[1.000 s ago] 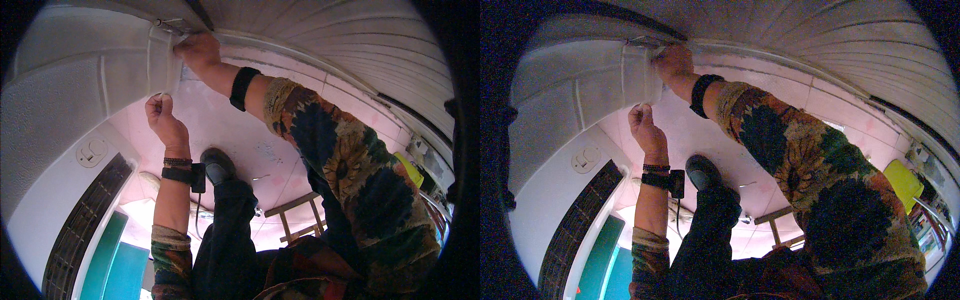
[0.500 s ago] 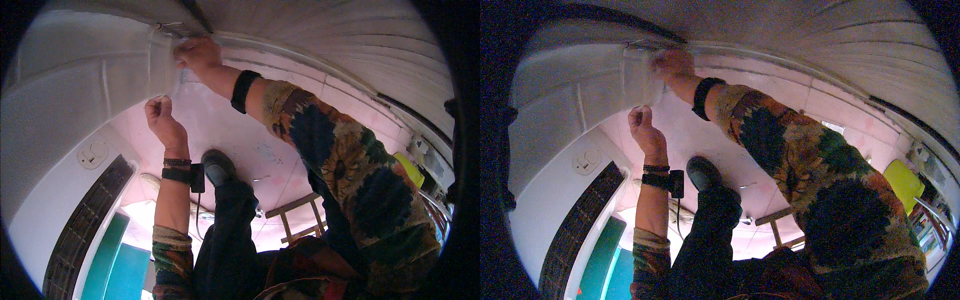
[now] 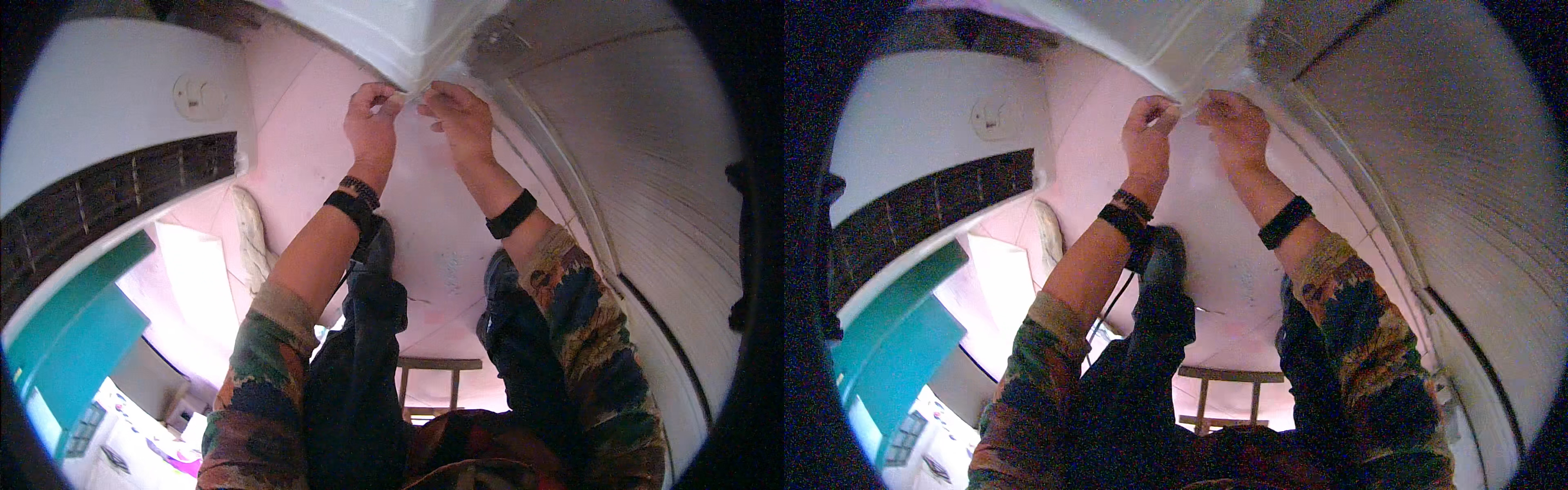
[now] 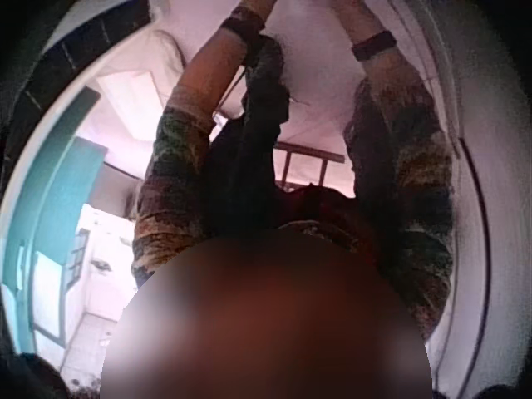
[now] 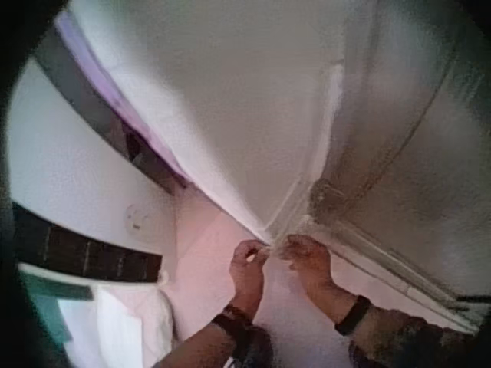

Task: The person cuts a piece of white foam with scissors, folds it, and presses it into a gap between a wall and a ceiling panel. They repeat this process with additional foam pieces to seal the gap along the ceiling edge.

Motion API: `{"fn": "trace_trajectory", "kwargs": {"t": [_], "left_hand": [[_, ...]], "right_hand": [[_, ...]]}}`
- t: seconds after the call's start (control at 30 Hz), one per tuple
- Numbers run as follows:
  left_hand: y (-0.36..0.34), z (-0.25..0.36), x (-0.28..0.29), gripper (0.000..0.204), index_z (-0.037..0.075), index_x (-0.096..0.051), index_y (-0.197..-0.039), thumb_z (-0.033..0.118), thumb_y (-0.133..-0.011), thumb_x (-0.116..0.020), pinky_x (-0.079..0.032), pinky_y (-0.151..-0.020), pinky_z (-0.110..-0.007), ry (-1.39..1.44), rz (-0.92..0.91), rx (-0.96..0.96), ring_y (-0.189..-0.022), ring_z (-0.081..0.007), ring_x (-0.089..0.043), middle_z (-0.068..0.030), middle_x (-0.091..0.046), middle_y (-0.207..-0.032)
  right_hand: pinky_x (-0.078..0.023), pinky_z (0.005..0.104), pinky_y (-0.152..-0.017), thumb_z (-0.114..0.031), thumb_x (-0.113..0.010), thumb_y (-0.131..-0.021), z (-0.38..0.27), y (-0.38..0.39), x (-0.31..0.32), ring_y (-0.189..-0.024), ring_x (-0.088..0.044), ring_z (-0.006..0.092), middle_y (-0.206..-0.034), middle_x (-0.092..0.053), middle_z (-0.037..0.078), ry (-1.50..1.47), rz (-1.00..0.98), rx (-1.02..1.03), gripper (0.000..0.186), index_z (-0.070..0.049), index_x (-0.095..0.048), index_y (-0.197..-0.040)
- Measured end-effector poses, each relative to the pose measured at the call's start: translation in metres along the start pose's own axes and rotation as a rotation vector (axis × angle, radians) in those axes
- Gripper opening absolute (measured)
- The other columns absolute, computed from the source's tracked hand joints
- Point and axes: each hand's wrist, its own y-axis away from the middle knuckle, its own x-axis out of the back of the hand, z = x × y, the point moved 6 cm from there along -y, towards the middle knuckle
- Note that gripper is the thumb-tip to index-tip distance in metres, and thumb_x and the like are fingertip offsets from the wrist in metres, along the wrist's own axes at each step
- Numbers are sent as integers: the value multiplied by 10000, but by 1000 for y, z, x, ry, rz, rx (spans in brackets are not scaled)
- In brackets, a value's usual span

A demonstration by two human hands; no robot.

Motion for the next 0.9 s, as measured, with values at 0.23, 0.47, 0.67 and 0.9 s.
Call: {"fn": "trace_trajectory", "kwargs": {"t": [0.23,0.47,0.67,0.9], "left_hand": [[-1,3,4,85,47,-633,-895,48,-822,-677,-476,-762,-268,-172,44,-56,-810,-123,-578,-14,-632,-843],[-10,-3,4,128,69,-648,-887,75,-774,-707,-483,-811,-329,-85,-12,-50,-865,-208,-608,-65,-638,-894],[-15,-6,3,107,50,-636,-888,59,-802,-699,-475,-828,-313,-20,-64,47,-884,-184,-592,-59,-632,-909],[-16,1,2,77,14,-577,-900,4,-841,-624,-448,-817,-292,-115,-151,-25,-865,-145,-544,-31,-595,-879]], "right_hand": [[-505,276,-689,-170,-638,-904,4,-2,-4,-884,-690,171,-1037,-694,93,224,-24,87,328,-6,-606,-1187],[-376,292,-1030,-326,-498,-987,0,8,-7,-1235,-509,224,-1362,-532,132,304,121,275,539,-5,-414,-1413],[-161,314,-1169,-477,-255,-1022,8,14,-56,-1466,-152,258,-1589,-112,181,-20,-47,211,722,13,-53,-1513],[-84,331,-1177,-681,-253,-945,-12,33,-66,-1469,-80,254,-1590,-73,184,-339,-23,10,923,-2,-6,-1519]]}}
